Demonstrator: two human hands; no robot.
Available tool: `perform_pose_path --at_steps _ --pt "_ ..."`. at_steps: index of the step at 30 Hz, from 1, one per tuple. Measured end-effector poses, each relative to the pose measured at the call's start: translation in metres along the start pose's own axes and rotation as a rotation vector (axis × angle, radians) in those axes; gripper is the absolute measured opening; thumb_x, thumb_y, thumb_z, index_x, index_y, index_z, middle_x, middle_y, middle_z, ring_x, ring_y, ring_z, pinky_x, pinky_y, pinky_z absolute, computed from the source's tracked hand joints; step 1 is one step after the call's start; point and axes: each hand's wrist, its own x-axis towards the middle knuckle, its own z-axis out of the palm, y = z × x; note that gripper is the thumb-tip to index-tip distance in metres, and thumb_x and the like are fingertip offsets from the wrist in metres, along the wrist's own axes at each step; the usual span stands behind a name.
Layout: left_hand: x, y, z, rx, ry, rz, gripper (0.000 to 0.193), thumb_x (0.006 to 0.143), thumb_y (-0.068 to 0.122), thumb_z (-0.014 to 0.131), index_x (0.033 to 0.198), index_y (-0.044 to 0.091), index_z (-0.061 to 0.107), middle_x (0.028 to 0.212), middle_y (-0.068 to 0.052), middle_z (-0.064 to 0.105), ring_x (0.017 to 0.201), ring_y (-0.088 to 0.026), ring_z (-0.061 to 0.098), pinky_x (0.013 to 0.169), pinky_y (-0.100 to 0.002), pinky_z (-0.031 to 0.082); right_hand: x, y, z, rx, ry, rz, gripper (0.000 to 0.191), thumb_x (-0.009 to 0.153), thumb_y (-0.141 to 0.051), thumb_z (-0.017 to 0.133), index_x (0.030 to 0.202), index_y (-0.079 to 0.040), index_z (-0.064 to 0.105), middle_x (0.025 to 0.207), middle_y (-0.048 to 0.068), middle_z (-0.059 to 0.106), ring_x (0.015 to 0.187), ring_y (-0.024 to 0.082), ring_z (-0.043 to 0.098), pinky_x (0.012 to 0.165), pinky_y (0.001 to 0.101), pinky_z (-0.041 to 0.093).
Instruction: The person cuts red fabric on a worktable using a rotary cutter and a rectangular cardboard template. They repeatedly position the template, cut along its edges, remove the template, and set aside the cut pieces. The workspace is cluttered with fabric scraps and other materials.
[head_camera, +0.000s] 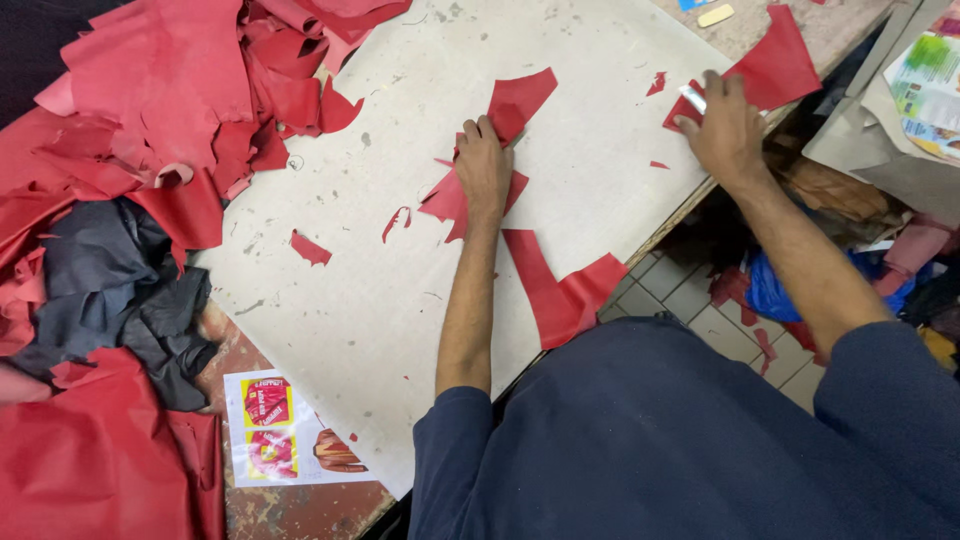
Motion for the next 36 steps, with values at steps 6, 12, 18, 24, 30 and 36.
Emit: perform_pose_path --at_steps 6,12,18,24,30,36 --pt "-0.006 0.022 -0.018 -0.07 -0.084 -0.093 0.013 0.086 0.006 0.073 0.093 -0.002 0.065 0.1 -0.022 0.065 0.087 -0.042 0.068 0.073 -0.05 0.057 -0.043 -0.022 0.022 0.143 -0.176 -0.14 0.013 0.091 -0.007 0.073 0.103 -0.003 0.07 0.101 0.019 0.07 0.088 0.042 0.071 0.079 0.0529 0.058" --pt "-0.152 0.061 -0.031 -0.229 -0.25 -0.01 0.026 0.077 0.008 0.078 0.099 0.002 0.066 0.101 -0.018 0.066 0.09 -0.038 0.068 0.075 -0.047 0.055 -0.029 0.007 0.002 0.139 -0.232 -0.119 0.063 0.087 -0.02 0.079 0.144 -0.006 0.056 0.139 0.025 0.048 0.081 0.043 0.071 0.065 0.0513 0.06" --pt "-0.363 0.099 -0.009 -0.095 -0.184 0.015 0.055 0.069 0.007 0.077 0.122 0.005 0.062 0.111 -0.012 0.063 0.095 -0.032 0.068 0.075 -0.042 0.058 0.021 0.052 0.005 0.122 -0.257 -0.3 0.024 0.101 -0.019 0.073 0.121 -0.006 0.07 0.116 0.019 0.064 0.089 0.041 0.069 0.074 0.0519 0.057" --pt "-0.478 0.102 0.005 0.043 -0.296 -0.457 0.08 0.068 0.001 0.071 0.144 0.005 0.051 0.137 -0.023 0.052 0.118 -0.044 0.058 0.093 -0.048 0.05 -0.116 -0.039 -0.011 0.421 -0.895 -0.656 0.034 0.091 -0.027 0.075 0.122 -0.015 0.07 0.122 0.01 0.067 0.098 0.026 0.071 0.085 0.0412 0.06" --pt "-0.497 0.096 0.008 -0.146 -0.612 -0.924 0.061 0.077 0.002 0.065 0.137 0.01 0.06 0.132 -0.022 0.065 0.119 -0.04 0.063 0.097 -0.049 0.053 -0.184 -0.074 -0.032 0.827 -1.218 -0.763 0.055 0.085 -0.031 0.079 0.136 -0.015 0.064 0.133 0.008 0.069 0.111 0.026 0.072 0.09 0.0377 0.058" --pt "-0.461 0.067 0.011 -0.059 -0.957 -0.815 0.028 0.083 0.016 0.069 0.108 0.004 0.075 0.114 -0.021 0.074 0.109 -0.037 0.072 0.091 -0.049 0.059 -0.166 -0.072 -0.021 0.516 -1.306 -0.217 0.039 0.088 -0.028 0.074 0.125 -0.014 0.072 0.123 0.004 0.075 0.062 0.021 0.067 0.066 0.0344 0.058"
